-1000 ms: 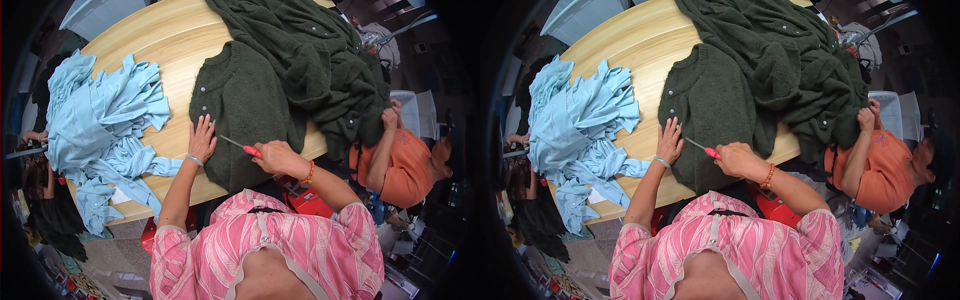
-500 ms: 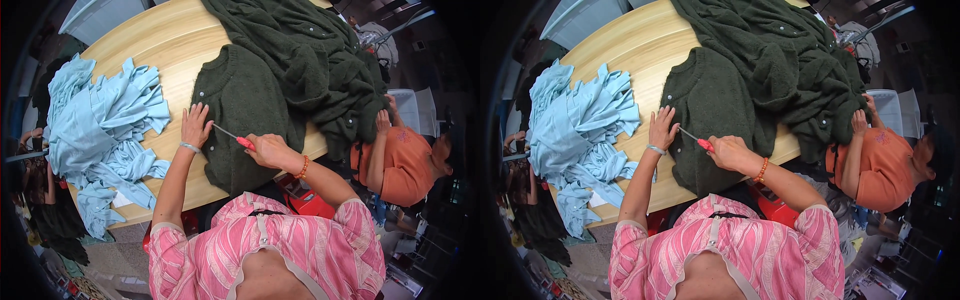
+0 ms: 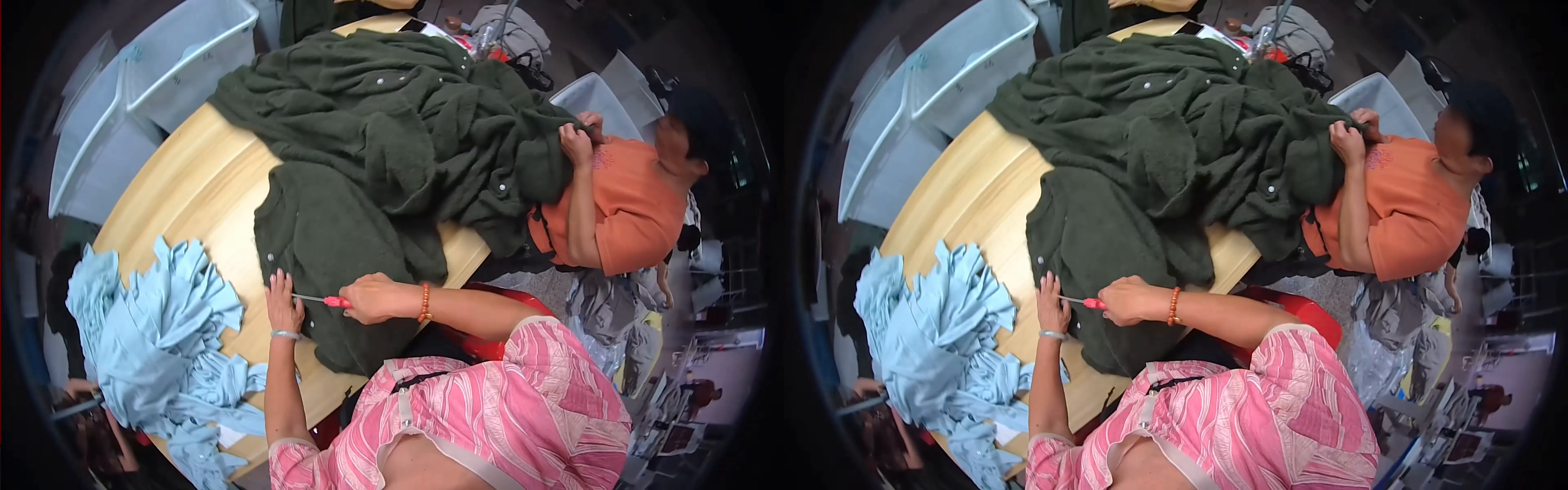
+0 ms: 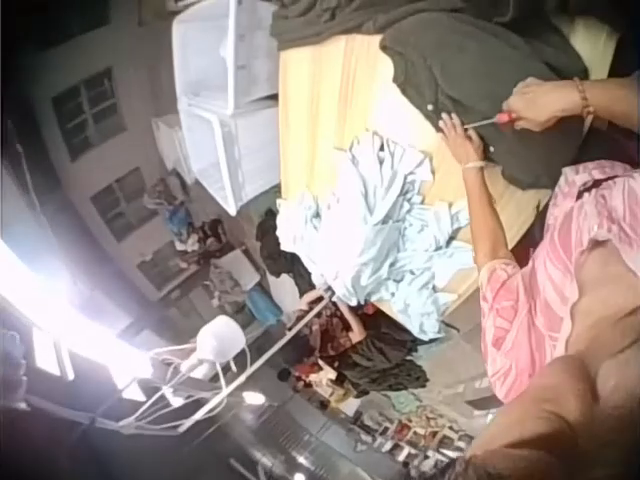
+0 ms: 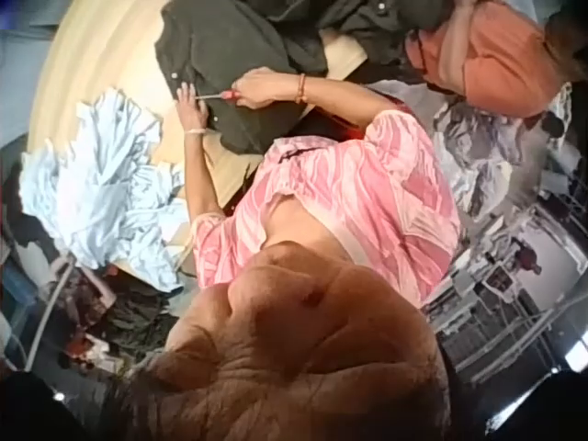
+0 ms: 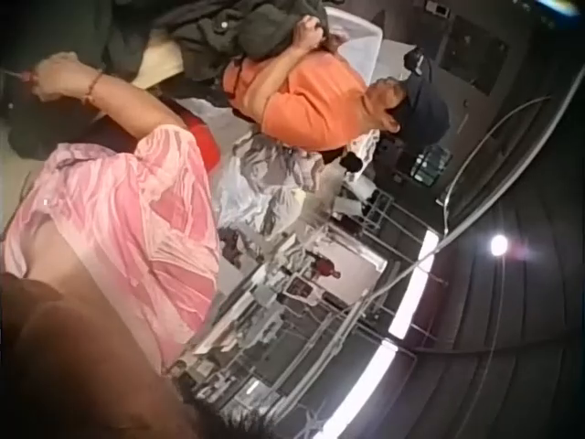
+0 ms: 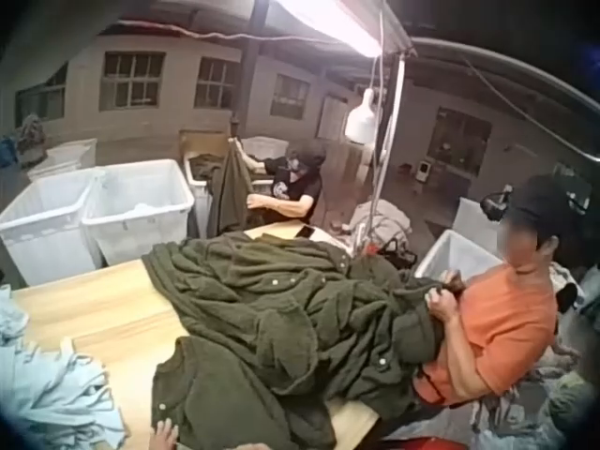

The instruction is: Trim loose threads and finish garments using small thread snips on a workbench.

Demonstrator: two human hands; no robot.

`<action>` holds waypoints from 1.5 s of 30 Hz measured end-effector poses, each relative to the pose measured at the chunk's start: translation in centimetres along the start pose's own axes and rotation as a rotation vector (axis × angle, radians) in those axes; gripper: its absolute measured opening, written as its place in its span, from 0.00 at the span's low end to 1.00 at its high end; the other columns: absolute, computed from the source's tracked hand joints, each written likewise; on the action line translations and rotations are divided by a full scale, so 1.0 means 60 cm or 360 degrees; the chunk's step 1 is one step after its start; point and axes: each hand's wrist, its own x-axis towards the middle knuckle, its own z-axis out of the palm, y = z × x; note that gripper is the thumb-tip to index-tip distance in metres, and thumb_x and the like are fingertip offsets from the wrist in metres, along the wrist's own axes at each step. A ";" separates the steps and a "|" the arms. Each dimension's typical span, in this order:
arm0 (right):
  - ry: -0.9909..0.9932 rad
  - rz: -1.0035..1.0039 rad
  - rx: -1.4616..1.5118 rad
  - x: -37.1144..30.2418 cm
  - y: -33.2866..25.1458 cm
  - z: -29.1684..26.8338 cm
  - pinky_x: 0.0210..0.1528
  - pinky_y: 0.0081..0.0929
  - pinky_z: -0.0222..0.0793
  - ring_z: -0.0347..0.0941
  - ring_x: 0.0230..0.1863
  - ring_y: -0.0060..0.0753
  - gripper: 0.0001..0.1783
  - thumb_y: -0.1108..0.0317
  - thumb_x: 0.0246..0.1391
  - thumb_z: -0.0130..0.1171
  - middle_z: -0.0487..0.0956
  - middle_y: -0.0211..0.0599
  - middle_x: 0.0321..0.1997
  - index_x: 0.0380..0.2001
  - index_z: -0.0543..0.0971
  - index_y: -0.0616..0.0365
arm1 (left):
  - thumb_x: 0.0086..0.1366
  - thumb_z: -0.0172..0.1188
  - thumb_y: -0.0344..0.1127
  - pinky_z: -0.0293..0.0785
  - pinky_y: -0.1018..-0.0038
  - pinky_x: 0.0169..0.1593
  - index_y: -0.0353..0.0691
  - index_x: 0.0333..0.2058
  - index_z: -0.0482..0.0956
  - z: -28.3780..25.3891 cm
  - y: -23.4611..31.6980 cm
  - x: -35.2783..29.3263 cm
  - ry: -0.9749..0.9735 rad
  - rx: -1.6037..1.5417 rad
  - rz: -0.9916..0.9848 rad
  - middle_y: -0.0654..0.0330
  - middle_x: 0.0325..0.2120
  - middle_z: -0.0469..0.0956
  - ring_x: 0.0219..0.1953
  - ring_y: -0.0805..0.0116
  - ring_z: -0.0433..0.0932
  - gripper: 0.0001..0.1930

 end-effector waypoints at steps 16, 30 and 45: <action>0.0513 -0.0226 0.1126 -0.076 0.158 0.027 0.60 0.29 0.63 0.70 0.59 0.43 0.25 0.68 0.55 0.52 0.74 0.47 0.57 0.58 0.69 0.59 | 0.58 0.66 0.36 0.67 0.67 0.58 0.36 0.60 0.63 0.018 0.259 -0.017 -0.0424 -0.2797 -0.1278 0.58 0.54 0.71 0.54 0.62 0.70 0.32; 0.2189 0.0055 0.0576 -0.433 0.173 -0.416 0.57 0.29 0.66 0.72 0.56 0.39 0.25 0.79 0.53 0.56 0.75 0.49 0.54 0.55 0.70 0.66 | 0.65 0.58 0.39 0.61 0.65 0.62 0.36 0.61 0.61 -0.246 0.677 0.451 -0.0723 -0.2178 0.0563 0.54 0.60 0.65 0.61 0.62 0.64 0.29; 0.1708 0.0046 0.0377 -0.170 0.541 -0.644 0.54 0.38 0.67 0.70 0.52 0.56 0.25 0.66 0.53 0.59 0.73 0.53 0.51 0.54 0.70 0.62 | 0.45 0.70 0.52 0.41 0.35 0.61 0.62 0.64 0.59 0.045 0.587 0.851 0.0079 -0.0033 -0.0426 0.49 0.66 0.49 0.69 0.42 0.40 0.46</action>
